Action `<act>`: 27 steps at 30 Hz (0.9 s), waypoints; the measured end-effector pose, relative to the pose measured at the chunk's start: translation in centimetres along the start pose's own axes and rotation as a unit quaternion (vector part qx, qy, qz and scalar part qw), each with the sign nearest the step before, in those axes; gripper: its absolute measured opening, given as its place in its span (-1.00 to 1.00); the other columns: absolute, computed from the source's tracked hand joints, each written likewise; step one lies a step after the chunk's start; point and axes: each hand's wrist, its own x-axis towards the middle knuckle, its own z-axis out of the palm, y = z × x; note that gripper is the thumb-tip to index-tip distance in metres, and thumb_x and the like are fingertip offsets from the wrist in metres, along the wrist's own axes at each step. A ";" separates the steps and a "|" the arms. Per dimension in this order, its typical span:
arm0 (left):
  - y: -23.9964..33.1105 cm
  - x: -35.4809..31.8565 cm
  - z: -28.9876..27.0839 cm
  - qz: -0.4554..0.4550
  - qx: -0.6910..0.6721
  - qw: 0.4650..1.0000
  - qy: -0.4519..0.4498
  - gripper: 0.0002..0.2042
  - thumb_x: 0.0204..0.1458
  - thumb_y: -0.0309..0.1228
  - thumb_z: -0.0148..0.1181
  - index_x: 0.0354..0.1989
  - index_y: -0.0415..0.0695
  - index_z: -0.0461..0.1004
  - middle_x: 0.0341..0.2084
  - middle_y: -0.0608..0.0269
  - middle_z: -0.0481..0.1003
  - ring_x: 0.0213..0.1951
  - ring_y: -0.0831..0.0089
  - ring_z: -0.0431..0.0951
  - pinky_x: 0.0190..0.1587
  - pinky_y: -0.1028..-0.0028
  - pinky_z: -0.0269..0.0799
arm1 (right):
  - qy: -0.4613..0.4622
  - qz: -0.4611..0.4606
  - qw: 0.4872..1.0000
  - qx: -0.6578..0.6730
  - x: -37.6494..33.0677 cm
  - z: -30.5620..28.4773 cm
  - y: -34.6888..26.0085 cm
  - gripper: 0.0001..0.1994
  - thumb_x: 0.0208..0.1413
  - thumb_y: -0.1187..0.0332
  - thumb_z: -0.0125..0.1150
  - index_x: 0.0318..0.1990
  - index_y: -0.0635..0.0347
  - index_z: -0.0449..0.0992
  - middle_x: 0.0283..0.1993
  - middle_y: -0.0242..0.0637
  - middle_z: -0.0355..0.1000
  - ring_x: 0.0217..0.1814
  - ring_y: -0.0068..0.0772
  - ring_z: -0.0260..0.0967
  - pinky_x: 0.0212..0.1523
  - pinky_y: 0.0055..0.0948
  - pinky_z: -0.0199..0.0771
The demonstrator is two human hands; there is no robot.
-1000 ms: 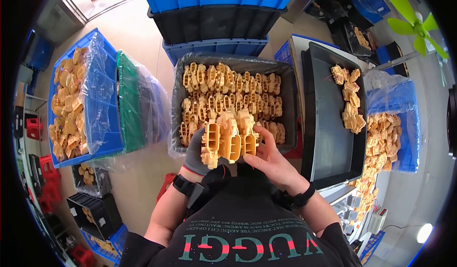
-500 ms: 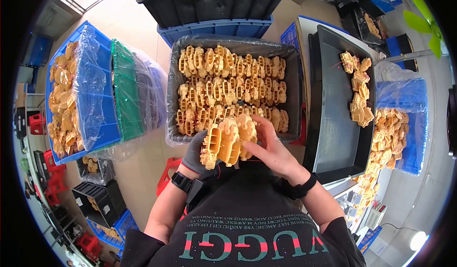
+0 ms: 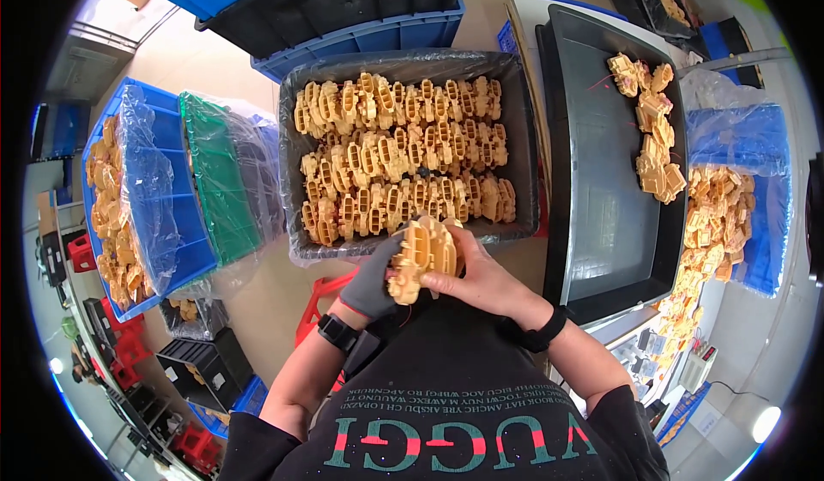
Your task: Sorting and arranging waffle-shaped snacks into various bins and containers.
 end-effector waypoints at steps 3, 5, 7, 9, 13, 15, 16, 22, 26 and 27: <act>1.8 1.1 1.2 -0.096 -0.190 0.977 -0.027 -0.30 0.00 -0.52 0.24 0.32 -0.26 0.04 0.18 0.10 0.30 0.16 0.35 0.37 0.19 0.35 0.31 | 0.011 -0.020 0.999 0.034 0.9 0.2 1.2 -0.01 0.05 -0.09 0.28 0.38 0.37 -0.18 0.34 0.15 0.01 0.42 -0.06 -0.01 0.36 -0.28 0.07; 0.5 2.1 1.3 -0.098 -0.244 0.965 -0.009 -0.38 0.10 -0.47 0.13 0.32 -0.26 0.03 0.19 0.11 0.29 0.16 0.35 0.36 0.19 0.36 0.31 | 0.010 -0.035 0.995 0.091 1.5 -0.3 1.3 0.01 0.04 -0.11 0.28 0.39 0.37 -0.18 0.34 0.10 0.03 0.41 -0.13 0.01 0.35 -0.30 0.09; 1.3 3.6 1.2 -0.178 -0.296 0.938 0.019 -0.50 0.31 -0.26 -0.18 0.33 -0.27 0.02 0.19 0.13 0.28 0.16 0.40 0.36 0.19 0.40 0.30 | -0.019 -0.032 0.976 0.216 2.0 -1.3 0.7 -0.04 0.09 -0.08 0.25 0.40 0.34 -0.17 0.33 0.00 0.09 0.38 -0.28 0.05 0.33 -0.34 0.11; 0.9 5.7 0.5 -0.193 -0.257 0.947 0.021 -0.48 0.31 -0.19 -0.20 0.34 -0.25 0.02 0.19 0.13 0.28 0.15 0.42 0.35 0.16 0.41 0.32 | 0.011 -0.024 0.957 0.288 3.2 -1.7 1.4 -0.07 0.11 -0.06 0.23 0.40 0.32 -0.16 0.32 -0.03 0.11 0.37 -0.30 0.06 0.33 -0.36 0.11; 0.2 9.2 0.5 -0.183 -0.066 0.972 0.134 -0.44 0.24 -0.05 -0.08 0.27 -0.21 0.18 0.14 0.11 0.30 0.11 0.45 0.35 0.03 0.45 0.37 | 0.077 -0.016 0.929 0.362 6.7 -2.9 3.2 -0.18 0.17 -0.02 0.18 0.38 0.29 -0.06 0.30 -0.09 0.17 0.35 -0.31 0.09 0.31 -0.40 0.11; -3.3 10.5 -2.0 0.045 0.240 0.960 0.133 -0.42 0.16 -0.03 0.05 0.16 -0.28 0.31 0.06 -0.04 0.38 0.04 0.32 0.42 -0.01 0.37 0.37 | 0.108 -0.029 0.928 0.355 8.9 -3.5 2.9 -0.22 0.17 -0.02 0.18 0.36 0.29 0.02 0.27 -0.10 0.20 0.32 -0.32 0.14 0.29 -0.41 0.13; -1.5 12.1 -1.8 0.046 0.242 0.960 0.132 -0.42 0.16 -0.03 0.05 0.16 -0.28 0.31 0.06 -0.04 0.38 0.04 0.32 0.42 -0.01 0.37 0.37 | 0.120 -0.046 0.921 0.368 10.2 -4.2 3.1 -0.25 0.16 -0.01 0.19 0.34 0.25 0.06 0.25 -0.14 0.23 0.28 -0.34 0.18 0.24 -0.43 0.20; 2.2 21.6 -3.7 -0.136 0.213 0.950 0.184 -0.48 0.11 0.01 0.06 0.02 -0.22 0.40 -0.22 -0.07 0.53 -0.27 0.11 0.57 -0.12 0.30 0.43 | 0.191 0.004 0.919 0.345 17.0 -7.7 2.3 -0.27 0.17 -0.10 0.10 0.36 0.11 0.05 0.24 -0.18 0.24 0.23 -0.31 0.23 0.11 -0.30 0.32; 0.2 25.9 -6.9 -0.091 0.352 0.919 0.154 -0.63 0.19 -0.15 -0.07 -0.04 -0.19 0.43 -0.23 -0.06 0.53 -0.14 0.07 0.53 -0.10 0.24 0.41 | 0.245 -0.060 0.939 0.232 22.3 -10.6 2.8 -0.19 0.05 -0.20 0.17 0.33 0.14 0.14 0.26 -0.03 0.20 0.30 -0.19 0.16 0.23 -0.21 0.18; 0.6 26.8 -7.0 -0.101 0.380 0.910 0.130 -0.65 0.20 -0.23 -0.11 -0.04 -0.23 0.43 -0.19 -0.12 0.52 -0.14 0.03 0.52 -0.09 0.19 0.40 | 0.243 -0.100 0.939 0.220 23.9 -11.6 3.4 -0.18 0.00 -0.23 0.21 0.27 0.17 0.23 0.27 0.05 0.16 0.32 -0.10 0.11 0.27 -0.21 0.14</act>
